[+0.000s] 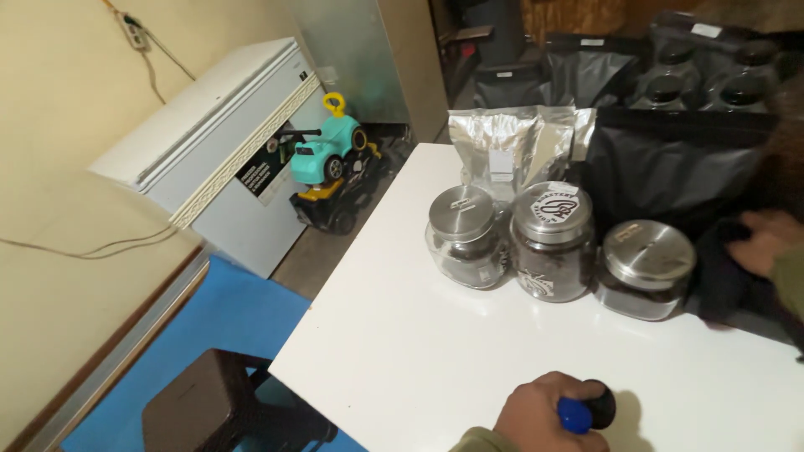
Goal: The person organizes and arranges coffee bags and jars on a table.
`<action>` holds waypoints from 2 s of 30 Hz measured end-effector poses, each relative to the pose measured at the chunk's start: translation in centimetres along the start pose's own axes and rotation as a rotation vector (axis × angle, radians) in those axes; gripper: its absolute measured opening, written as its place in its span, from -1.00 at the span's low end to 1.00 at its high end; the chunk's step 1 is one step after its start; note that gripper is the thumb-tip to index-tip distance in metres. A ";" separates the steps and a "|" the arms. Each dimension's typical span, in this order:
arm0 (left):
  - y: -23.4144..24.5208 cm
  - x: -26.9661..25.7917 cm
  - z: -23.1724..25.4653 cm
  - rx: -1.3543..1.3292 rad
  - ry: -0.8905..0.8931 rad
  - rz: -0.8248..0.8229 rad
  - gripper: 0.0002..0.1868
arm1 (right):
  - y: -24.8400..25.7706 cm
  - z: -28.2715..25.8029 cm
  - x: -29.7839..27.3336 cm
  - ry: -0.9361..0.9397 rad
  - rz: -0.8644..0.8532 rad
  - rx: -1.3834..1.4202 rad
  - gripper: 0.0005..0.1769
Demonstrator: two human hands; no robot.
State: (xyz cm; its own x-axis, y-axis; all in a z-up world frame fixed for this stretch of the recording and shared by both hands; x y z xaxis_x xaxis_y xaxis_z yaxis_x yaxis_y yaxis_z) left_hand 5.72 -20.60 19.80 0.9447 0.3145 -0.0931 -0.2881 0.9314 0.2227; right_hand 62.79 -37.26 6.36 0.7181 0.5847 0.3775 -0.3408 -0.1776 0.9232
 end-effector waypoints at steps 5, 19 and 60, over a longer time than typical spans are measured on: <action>0.0 0.5 0.3 0.022 -0.050 -0.023 -0.37 | 6.1 -5.8 -6.3 -0.114 -0.271 0.042 -0.33; -1.1 1.3 1.2 0.052 -0.028 -0.072 -0.35 | 6.9 -5.6 -4.7 -0.047 -0.127 0.139 -0.18; -6.8 11.6 8.2 -0.201 -0.083 -0.177 -0.33 | 19.8 -9.2 -17.5 -0.429 -0.035 1.181 -0.52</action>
State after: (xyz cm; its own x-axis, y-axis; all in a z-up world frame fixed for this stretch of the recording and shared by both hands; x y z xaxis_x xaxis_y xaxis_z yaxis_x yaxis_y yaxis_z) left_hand 19.96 -24.82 25.16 0.9904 0.1348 -0.0314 -0.1345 0.9908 0.0123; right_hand 37.87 -43.76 17.38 0.9306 0.3385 0.1394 0.2735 -0.8960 0.3499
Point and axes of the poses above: each hand's wrist, its own x-axis towards the middle knuckle, its own y-axis out of the back of the hand, z = x × y, the point moved 2 cm from there along x, towards the middle knuckle, and after that the axes turned 7 degrees about -x, right-handed, at the moved point
